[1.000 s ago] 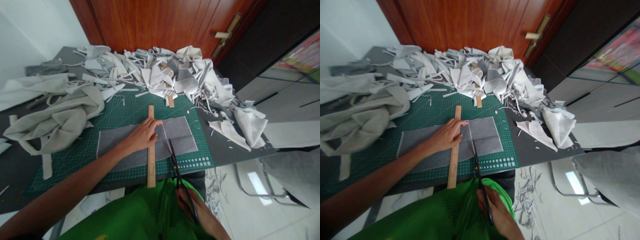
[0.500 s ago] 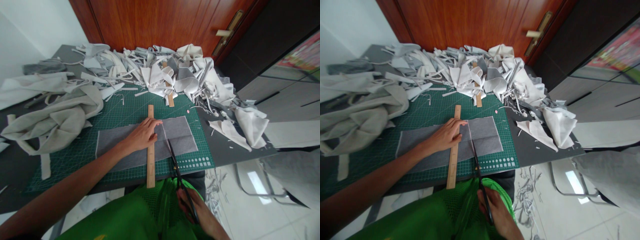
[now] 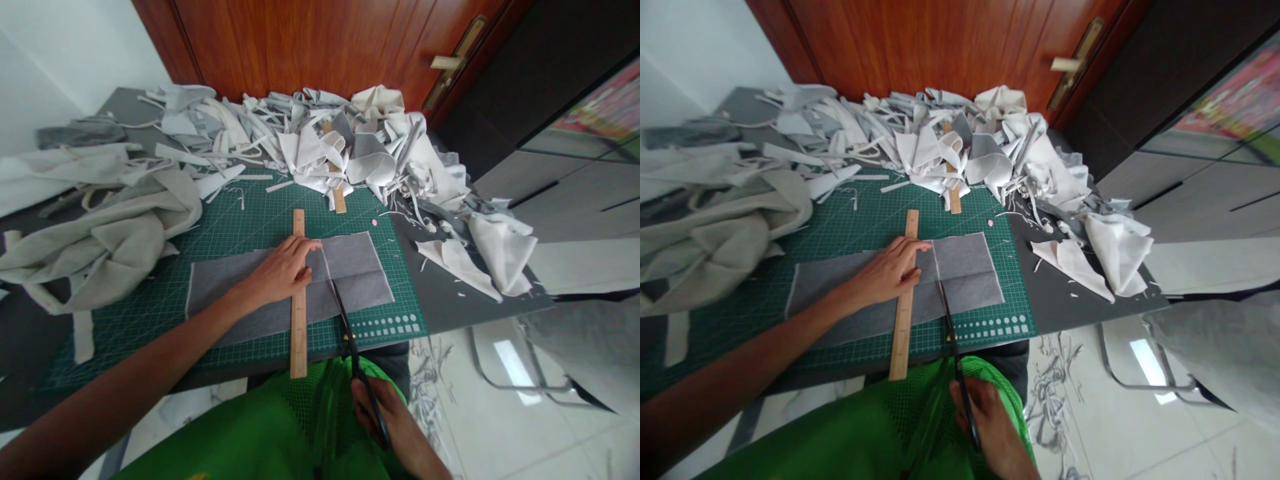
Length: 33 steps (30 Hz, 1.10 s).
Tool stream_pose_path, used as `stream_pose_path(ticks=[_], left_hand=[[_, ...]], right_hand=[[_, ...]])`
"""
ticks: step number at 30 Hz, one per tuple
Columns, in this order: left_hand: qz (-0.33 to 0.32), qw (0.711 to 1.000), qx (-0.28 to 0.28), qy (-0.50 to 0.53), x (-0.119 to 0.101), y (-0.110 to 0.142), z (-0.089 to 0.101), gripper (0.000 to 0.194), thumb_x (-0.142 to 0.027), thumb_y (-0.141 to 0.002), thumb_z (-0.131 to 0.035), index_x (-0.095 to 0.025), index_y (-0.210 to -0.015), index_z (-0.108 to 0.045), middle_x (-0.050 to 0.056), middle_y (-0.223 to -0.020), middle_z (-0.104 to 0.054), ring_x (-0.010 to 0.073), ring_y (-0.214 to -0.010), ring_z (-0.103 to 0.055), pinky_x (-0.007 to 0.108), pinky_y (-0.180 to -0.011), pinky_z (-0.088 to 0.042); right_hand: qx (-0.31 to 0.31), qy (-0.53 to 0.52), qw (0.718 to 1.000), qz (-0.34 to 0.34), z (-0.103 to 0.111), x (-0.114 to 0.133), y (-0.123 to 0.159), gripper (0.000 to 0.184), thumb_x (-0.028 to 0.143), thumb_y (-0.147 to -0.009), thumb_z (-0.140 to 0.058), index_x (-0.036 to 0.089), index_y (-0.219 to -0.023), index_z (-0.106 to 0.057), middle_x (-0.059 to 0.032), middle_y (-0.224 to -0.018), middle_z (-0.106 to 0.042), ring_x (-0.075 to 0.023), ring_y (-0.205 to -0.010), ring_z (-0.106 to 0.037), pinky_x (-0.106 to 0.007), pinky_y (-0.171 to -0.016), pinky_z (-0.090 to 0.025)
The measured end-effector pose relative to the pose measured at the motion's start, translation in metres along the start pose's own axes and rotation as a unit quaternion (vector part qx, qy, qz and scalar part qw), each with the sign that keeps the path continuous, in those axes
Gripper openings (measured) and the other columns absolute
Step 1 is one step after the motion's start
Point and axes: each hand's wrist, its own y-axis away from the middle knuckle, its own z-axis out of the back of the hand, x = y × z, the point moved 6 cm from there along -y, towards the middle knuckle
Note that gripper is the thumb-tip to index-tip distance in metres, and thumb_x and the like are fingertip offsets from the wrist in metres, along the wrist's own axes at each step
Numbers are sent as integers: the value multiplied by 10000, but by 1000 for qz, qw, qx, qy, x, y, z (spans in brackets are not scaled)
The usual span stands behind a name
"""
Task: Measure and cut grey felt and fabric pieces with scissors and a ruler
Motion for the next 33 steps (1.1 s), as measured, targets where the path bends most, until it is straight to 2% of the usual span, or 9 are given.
stream_pose_path(ticks=[14, 25, 29, 33], left_hand=[[4, 1000, 5, 0, 1, 0, -1, 508, -84, -897, -522, -219, -1379, -438, 103, -1370, -589, 282, -1308, -537, 499, -1124, -489], [1, 1000, 8, -7, 0, 0, 0, 492, -89, -903, -526, -211, -1371, -434, 110, -1370, -588, 287, -1307, -534, 500, -1124, -488], [2, 1000, 8, -4, 0, 0, 0, 489, -95, -910, -520, -220, -1375, -431, 109, -1374, -583, 287, -1313, -530, 507, -1125, -487], [1, 1000, 6, -5, 0, 0, 0, 491, -93, -905, -520, -220, -1371, -431, 106, -1363, -587, 285, -1304, -531, 502, -1127, -483]], right_hand=[[6, 44, 999, 14, 1, 19, 0, 701, 889, -873, -448, 240, -611, -437, 7, -533, -409, -133, -503, -372, -304, -512, -274], [-3, 2, 1000, 20, -8, 11, -2, 694, 879, -879, -453, 238, -616, -433, 23, -515, -385, -117, -481, -339, -296, -485, -251], [-5, -35, 999, -8, -10, 11, -2, 733, 952, -777, -502, 239, -628, -422, 46, -504, -370, -100, -459, -326, -283, -479, -264], [-27, -93, 995, -39, -9, 7, 0, 755, 967, -705, -572, 219, -782, -506, 46, -662, -444, -88, -514, -389, -252, -478, -293]])
